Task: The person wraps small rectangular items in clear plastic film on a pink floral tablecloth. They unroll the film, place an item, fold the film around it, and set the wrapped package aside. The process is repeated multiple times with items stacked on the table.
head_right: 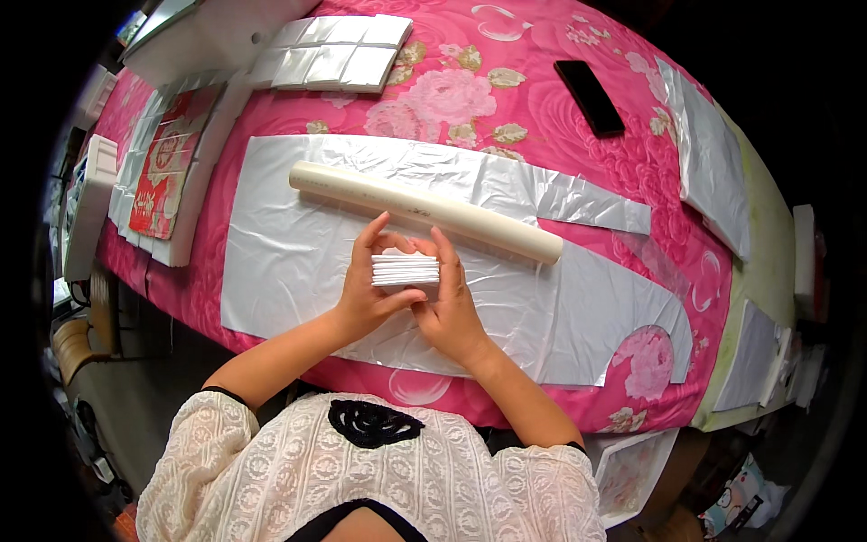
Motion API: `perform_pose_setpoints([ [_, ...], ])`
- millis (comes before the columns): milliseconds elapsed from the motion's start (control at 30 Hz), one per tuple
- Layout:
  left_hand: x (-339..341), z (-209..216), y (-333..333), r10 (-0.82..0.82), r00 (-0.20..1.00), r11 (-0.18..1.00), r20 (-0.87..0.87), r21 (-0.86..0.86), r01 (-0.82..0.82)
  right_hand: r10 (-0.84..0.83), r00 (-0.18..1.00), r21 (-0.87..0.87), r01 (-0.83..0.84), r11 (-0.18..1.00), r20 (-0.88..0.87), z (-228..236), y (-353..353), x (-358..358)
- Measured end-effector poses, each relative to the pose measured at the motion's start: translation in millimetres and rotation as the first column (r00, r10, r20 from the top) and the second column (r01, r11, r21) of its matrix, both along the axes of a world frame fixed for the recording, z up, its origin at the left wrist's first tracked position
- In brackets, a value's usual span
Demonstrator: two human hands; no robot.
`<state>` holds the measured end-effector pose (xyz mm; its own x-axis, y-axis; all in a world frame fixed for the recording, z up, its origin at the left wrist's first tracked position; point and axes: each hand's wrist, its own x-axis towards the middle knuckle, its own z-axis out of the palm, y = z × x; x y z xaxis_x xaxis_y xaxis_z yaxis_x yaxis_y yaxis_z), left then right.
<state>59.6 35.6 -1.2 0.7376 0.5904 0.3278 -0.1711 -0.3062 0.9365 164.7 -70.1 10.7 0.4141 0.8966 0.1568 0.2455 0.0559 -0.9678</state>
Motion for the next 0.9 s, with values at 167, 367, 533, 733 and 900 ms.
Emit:
perform_pose_setpoints([
  [167, -3.1, -1.8, 1.4, 0.03, 0.997, 0.999, -0.07, 0.031, -0.028, 0.018, 0.932, -0.045, -0.001, 0.999, 0.363, -8.0, -4.2, 9.1],
  [367, -22.9, 11.0, 19.6, 0.172, 0.985, 0.954, 0.001, 0.247, -0.167, -0.038, 0.984, -0.021, 0.043, 0.999, 0.177, 36.5, 46.6, 61.3],
  [533, -36.4, 5.5, 20.6, 0.096, 0.994, 0.982, -0.06, 0.171, -0.085, -0.025, 0.959, -0.079, 0.003, 0.997, -0.281, 45.6, 181.0, 149.0],
  [733, -44.3, 1.3, 16.6, 0.028, 0.992, 0.986, -0.126, 0.167, -0.007, -0.214, 0.954, -0.377, 0.122, 0.918, -0.212, 15.8, 298.0, 217.3],
  [900, -45.4, -0.5, 18.7, 0.044, 0.986, 0.976, -0.161, 0.217, -0.008, -0.312, 0.945, -0.509, 0.315, 0.801, 0.094, -3.2, 332.2, 231.1],
])
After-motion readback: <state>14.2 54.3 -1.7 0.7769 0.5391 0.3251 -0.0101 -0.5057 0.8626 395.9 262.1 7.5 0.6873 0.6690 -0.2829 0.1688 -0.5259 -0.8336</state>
